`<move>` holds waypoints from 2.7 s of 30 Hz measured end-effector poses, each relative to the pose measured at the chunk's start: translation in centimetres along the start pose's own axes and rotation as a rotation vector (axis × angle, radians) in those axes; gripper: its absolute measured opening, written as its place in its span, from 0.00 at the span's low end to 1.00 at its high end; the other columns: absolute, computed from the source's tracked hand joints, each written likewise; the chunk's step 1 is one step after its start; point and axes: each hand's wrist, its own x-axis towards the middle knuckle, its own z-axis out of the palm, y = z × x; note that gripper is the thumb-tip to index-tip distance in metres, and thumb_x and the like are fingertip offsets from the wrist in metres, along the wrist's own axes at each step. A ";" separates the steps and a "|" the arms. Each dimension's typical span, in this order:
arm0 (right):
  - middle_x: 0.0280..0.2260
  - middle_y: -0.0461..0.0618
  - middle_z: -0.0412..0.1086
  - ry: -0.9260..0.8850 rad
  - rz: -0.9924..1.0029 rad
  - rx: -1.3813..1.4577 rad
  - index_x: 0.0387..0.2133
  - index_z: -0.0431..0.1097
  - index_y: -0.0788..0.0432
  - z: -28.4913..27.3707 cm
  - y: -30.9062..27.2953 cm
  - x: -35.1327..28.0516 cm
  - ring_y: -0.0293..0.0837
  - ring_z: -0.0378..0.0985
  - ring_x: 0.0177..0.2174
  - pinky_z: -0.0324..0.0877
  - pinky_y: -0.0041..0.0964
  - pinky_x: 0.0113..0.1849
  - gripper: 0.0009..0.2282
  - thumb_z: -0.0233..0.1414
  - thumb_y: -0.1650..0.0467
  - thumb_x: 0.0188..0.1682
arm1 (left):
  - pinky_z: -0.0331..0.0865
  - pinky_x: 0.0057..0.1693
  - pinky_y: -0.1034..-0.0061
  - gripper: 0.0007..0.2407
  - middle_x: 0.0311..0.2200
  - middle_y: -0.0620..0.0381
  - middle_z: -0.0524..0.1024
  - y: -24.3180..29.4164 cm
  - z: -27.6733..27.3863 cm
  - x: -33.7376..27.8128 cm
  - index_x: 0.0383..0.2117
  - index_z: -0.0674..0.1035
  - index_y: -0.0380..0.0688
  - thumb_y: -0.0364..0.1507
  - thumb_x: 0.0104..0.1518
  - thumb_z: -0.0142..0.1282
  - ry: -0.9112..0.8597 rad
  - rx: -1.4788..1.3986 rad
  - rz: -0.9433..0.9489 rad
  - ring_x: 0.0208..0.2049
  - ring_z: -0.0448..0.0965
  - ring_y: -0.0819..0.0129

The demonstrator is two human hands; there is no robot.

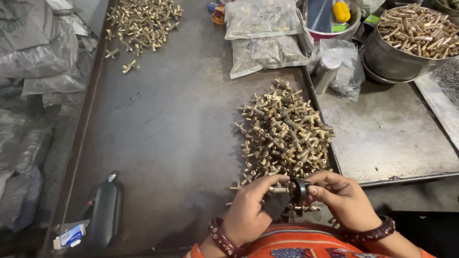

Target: Assembling small brass metal components by hand at a workbench.

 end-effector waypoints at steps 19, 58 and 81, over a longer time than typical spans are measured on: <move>0.29 0.55 0.78 0.217 0.035 -0.053 0.42 0.75 0.69 -1.1 0.6 1.2 0.44 0.81 0.30 0.76 0.38 0.37 0.10 0.55 0.75 0.49 | 0.72 0.31 0.74 0.14 0.36 0.54 0.84 -10.5 -8.8 10.3 0.46 0.77 0.43 0.21 0.53 0.46 0.621 -0.425 -0.290 0.31 0.85 0.64; 0.46 0.50 0.74 0.045 -0.113 -0.045 0.42 0.73 0.67 0.8 0.3 -0.2 0.37 0.78 0.37 0.74 0.33 0.40 0.11 0.55 0.80 0.46 | 0.70 0.35 0.84 0.09 0.29 0.60 0.76 -3.5 0.9 0.0 0.45 0.78 0.38 0.19 0.61 0.49 -0.019 -0.676 -0.469 0.27 0.75 0.80; 0.43 0.49 0.78 -0.043 -0.563 -0.571 0.35 0.76 0.61 1.3 -3.3 -1.5 0.41 0.79 0.41 0.77 0.32 0.41 0.09 0.61 0.78 0.41 | 0.70 0.32 0.73 0.08 0.20 0.50 0.78 -1.5 1.9 -0.1 0.38 0.80 0.37 0.30 0.63 0.53 0.083 0.053 -0.328 0.22 0.80 0.70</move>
